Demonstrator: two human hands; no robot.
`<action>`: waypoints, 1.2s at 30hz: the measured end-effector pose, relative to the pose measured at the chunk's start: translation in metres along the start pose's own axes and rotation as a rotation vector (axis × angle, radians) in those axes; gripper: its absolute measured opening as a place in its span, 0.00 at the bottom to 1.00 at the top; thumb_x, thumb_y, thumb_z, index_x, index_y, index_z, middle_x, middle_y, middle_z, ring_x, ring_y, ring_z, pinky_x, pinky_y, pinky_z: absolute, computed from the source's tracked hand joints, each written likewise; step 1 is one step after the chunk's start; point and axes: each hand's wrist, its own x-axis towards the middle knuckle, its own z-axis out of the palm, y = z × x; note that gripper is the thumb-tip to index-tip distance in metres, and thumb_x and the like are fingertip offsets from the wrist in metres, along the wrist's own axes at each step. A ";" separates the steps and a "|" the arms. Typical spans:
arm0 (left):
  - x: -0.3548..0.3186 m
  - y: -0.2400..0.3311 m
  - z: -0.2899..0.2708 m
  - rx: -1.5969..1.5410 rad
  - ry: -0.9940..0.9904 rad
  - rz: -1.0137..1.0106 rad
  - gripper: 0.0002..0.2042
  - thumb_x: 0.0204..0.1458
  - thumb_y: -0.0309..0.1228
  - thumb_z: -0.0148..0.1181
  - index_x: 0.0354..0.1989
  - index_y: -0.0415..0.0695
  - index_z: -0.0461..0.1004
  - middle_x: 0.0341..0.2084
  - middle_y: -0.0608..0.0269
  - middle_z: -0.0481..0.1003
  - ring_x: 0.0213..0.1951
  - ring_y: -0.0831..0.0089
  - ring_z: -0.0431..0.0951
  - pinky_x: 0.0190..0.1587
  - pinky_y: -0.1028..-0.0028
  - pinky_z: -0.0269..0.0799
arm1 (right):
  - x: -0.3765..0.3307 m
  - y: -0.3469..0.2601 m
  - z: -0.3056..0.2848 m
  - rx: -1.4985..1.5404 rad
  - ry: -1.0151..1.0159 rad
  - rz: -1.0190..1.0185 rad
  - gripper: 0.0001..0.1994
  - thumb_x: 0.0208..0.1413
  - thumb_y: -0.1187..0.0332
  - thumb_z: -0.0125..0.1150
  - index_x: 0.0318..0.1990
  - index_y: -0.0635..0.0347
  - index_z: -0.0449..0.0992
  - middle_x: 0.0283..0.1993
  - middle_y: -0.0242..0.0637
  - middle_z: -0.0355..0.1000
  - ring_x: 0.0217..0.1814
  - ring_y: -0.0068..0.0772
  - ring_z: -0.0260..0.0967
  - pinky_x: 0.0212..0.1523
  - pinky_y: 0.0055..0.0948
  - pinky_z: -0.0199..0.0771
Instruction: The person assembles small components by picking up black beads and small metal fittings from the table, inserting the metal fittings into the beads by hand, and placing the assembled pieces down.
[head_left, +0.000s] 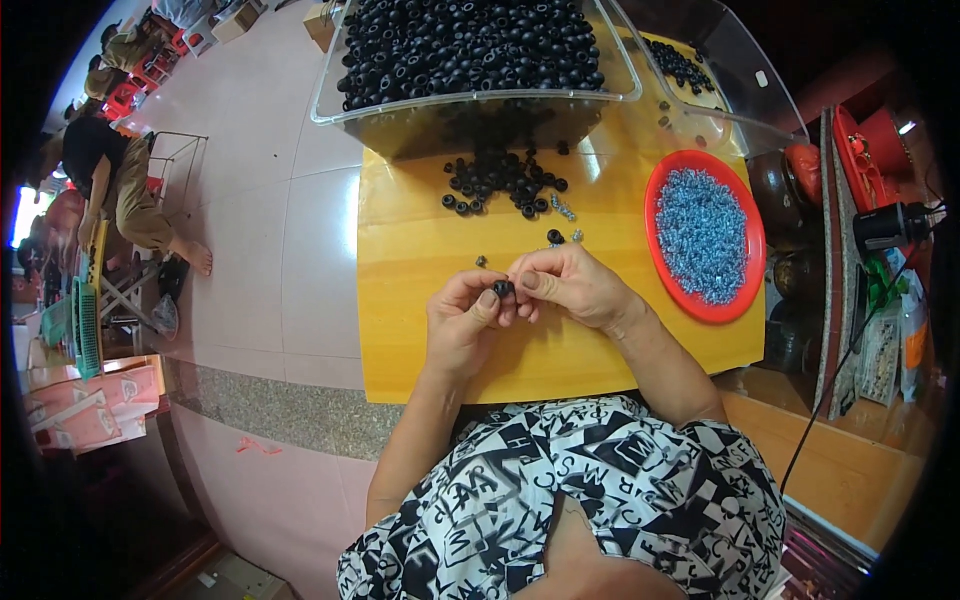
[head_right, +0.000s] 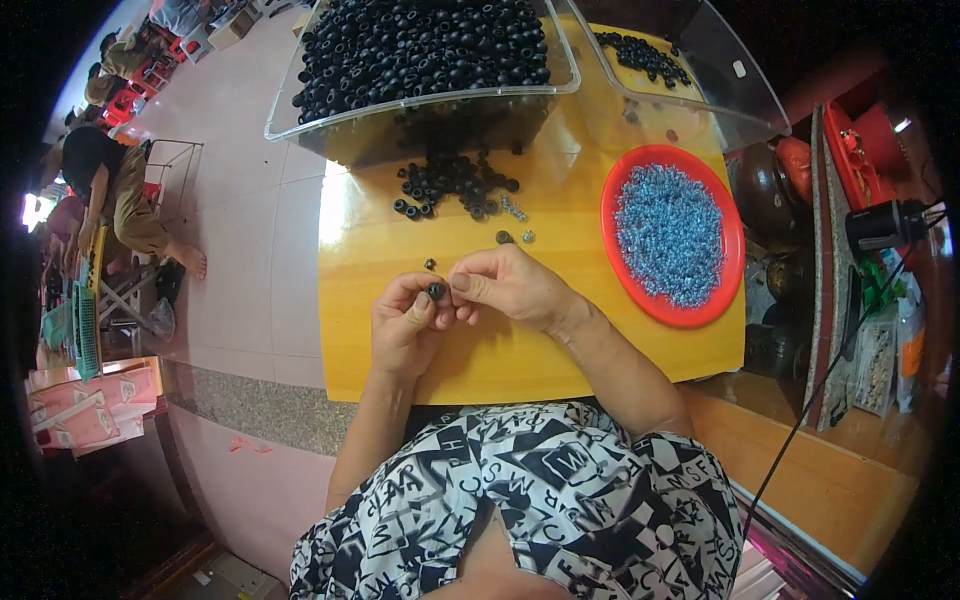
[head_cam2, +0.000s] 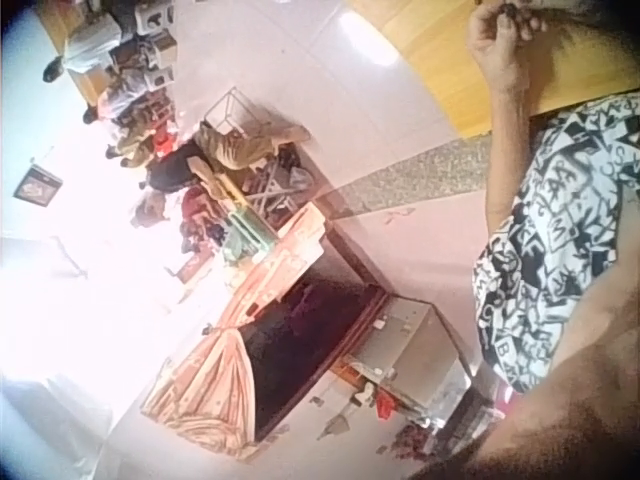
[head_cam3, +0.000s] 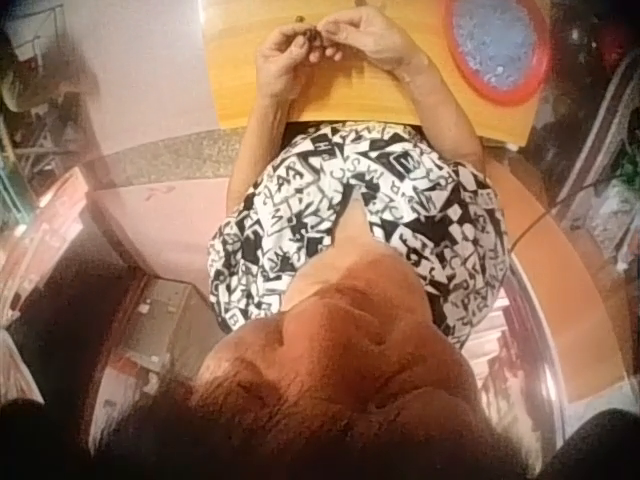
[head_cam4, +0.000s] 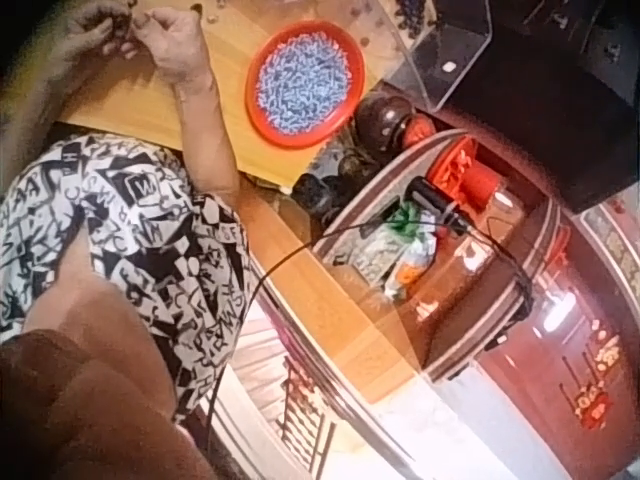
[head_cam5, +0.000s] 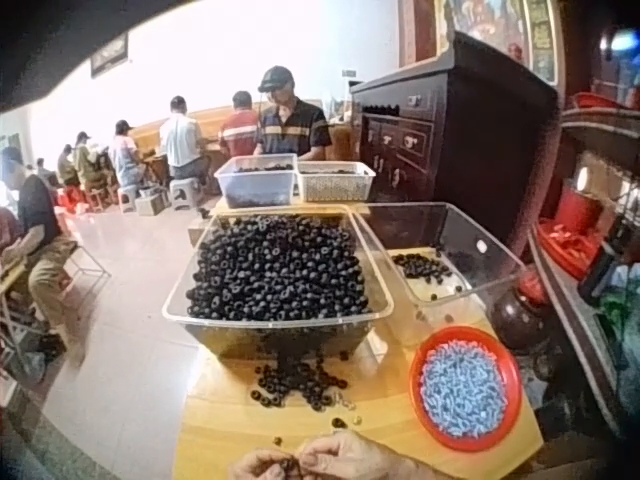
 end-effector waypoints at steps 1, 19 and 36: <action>-0.001 0.001 0.001 0.002 0.000 -0.005 0.10 0.47 0.27 0.55 0.36 0.36 0.68 0.26 0.60 0.70 0.24 0.75 0.67 0.27 0.81 0.63 | 0.000 0.000 0.000 0.004 0.003 0.000 0.15 0.53 0.60 0.52 0.25 0.66 0.70 0.29 0.35 0.68 0.28 0.20 0.65 0.31 0.16 0.66; -0.008 -0.010 -0.003 0.140 -0.065 0.212 0.08 0.47 0.24 0.56 0.35 0.34 0.70 0.30 0.55 0.71 0.25 0.75 0.70 0.29 0.80 0.67 | 0.003 0.010 0.016 -0.223 0.062 -0.230 0.18 0.52 0.56 0.52 0.22 0.64 0.70 0.20 0.29 0.63 0.22 0.18 0.61 0.24 0.18 0.61; -0.006 0.003 0.006 0.607 0.036 0.367 0.09 0.44 0.24 0.59 0.34 0.35 0.71 0.31 0.62 0.65 0.34 0.75 0.65 0.36 0.79 0.61 | 0.000 0.001 0.016 -0.204 0.113 0.100 0.25 0.57 0.49 0.38 0.29 0.64 0.70 0.21 0.28 0.64 0.20 0.16 0.61 0.23 0.13 0.61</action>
